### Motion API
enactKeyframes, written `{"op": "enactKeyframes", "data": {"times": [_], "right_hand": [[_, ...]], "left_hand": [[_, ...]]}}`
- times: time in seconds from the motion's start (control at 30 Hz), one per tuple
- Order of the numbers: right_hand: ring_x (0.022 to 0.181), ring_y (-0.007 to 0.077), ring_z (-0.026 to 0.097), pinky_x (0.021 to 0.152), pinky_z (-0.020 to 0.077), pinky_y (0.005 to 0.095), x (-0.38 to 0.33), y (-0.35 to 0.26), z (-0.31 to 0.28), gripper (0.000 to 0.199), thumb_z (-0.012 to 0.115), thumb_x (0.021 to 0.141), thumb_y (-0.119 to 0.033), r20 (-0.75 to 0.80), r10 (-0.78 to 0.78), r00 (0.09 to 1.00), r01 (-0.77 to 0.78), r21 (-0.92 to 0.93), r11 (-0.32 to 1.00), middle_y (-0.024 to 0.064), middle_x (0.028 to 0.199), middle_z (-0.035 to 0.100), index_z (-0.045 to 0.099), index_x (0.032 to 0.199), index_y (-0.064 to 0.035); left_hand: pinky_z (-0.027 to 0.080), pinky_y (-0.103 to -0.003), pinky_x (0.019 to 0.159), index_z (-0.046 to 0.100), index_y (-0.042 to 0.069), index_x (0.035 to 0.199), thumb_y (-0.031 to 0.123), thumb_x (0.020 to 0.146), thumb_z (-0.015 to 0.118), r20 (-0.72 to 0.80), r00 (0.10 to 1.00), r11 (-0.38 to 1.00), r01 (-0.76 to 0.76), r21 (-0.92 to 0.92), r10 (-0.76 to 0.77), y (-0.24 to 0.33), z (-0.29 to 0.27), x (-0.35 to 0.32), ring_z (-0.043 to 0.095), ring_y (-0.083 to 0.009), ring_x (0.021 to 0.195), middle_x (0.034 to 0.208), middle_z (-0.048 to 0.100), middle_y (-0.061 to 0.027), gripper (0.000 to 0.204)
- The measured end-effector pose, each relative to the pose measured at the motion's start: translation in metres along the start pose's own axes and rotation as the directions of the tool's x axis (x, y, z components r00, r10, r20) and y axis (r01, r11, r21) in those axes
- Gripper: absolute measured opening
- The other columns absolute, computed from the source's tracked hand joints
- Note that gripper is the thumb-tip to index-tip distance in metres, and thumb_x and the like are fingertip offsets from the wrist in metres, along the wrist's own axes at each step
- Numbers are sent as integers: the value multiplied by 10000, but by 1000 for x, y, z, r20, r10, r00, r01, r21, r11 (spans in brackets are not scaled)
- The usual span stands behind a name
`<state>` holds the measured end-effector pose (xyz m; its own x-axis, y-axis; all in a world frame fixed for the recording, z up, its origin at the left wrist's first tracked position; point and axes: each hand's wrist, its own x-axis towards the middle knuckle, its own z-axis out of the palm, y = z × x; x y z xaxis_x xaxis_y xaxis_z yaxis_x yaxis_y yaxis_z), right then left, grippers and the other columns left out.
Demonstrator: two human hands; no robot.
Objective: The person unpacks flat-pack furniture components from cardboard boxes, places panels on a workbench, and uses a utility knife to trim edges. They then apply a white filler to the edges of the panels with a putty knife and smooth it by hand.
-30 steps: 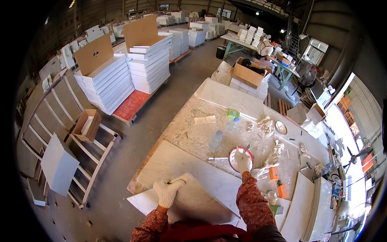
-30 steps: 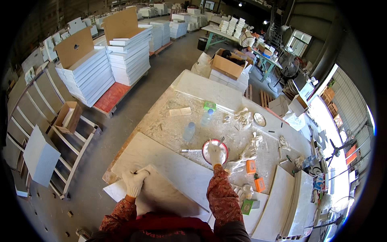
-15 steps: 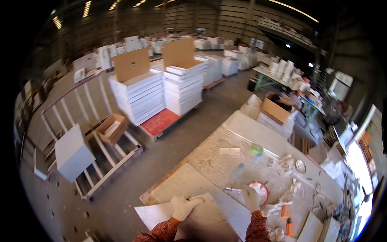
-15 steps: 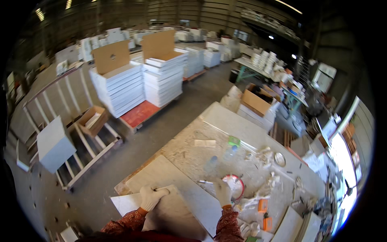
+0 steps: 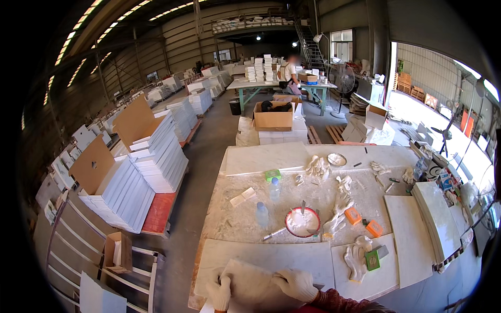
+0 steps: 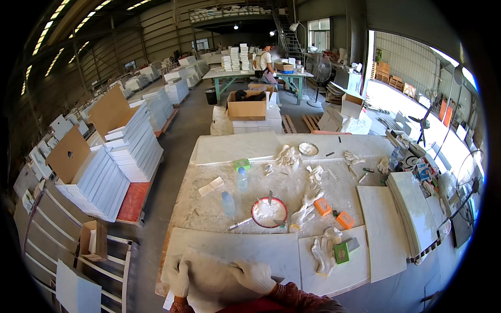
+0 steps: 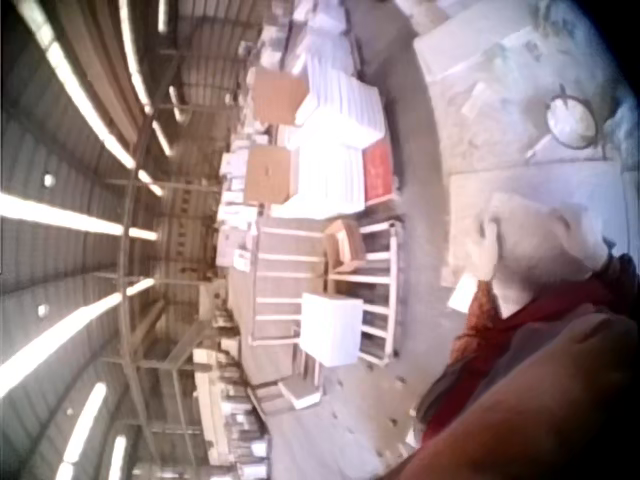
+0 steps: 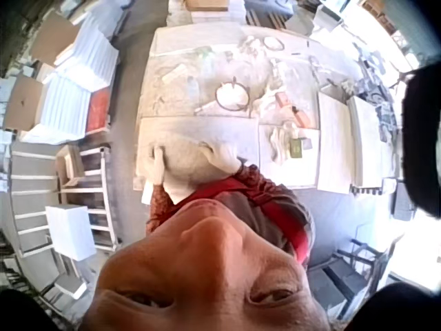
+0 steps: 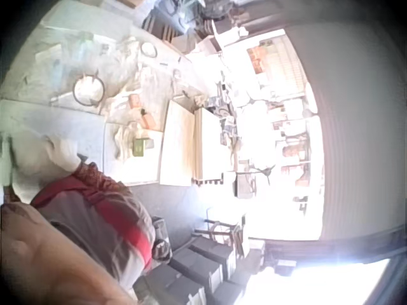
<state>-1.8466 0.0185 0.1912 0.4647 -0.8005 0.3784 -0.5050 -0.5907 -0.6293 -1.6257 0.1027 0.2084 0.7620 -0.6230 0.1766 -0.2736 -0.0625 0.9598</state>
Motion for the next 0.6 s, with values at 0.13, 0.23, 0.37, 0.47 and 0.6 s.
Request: {"op": "enactKeyframes", "data": {"times": [0.13, 0.23, 0.37, 0.47, 0.6], "right_hand": [[630, 327, 670, 528, 508, 464, -1, -4, -4, 194, 675, 904, -362, -2, -13, 1000, 13, -32, 999, 76, 731, 695, 729, 911, -176], [632, 331, 670, 538, 511, 464, 1, -21, 0, 196, 671, 906, -359, 27, -12, 1000, 13, -35, 999, 80, 741, 698, 724, 929, -172], [657, 327, 677, 568, 520, 452, -1, -36, -3, 205, 678, 900, -355, 96, -37, 995, 40, -23, 999, 85, 779, 706, 716, 946, -158], [684, 315, 680, 585, 522, 442, 0, -47, -12, 214, 695, 886, -355, 21, -123, 992, 122, 44, 992, 77, 787, 704, 713, 932, -147], [694, 317, 674, 603, 518, 426, 23, -79, -18, 227, 729, 865, -342, 10, -253, 967, 247, 190, 950, 94, 778, 695, 705, 905, -120]], "left_hand": [[396, -302, 592, 674, -20, 970, 179, 854, 635, 121, 992, 965, -2, 262, -31, -71, -50, -14, 425, -122, 591, 631, 476, 19, 234], [350, -285, 562, 625, 2, 843, 197, 857, 640, 154, 979, 976, 105, 191, -136, -126, -83, -19, 408, -86, 599, 644, 470, 49, 196], [298, -258, 551, 544, 48, 695, 181, 865, 643, -4, 994, 979, 105, -174, -108, -135, -83, -29, 388, -53, 619, 669, 464, 80, 238], [305, -280, 544, 517, 34, 670, 173, 840, 660, 0, 990, 969, 138, -205, -141, -121, -104, -50, 374, -76, 610, 640, 431, 51, 263], [464, -234, 666, 653, 19, 943, 140, 888, 640, -90, 977, 979, 183, -92, -191, -63, -151, -75, 549, -90, 715, 810, 592, 3, 133]]}}
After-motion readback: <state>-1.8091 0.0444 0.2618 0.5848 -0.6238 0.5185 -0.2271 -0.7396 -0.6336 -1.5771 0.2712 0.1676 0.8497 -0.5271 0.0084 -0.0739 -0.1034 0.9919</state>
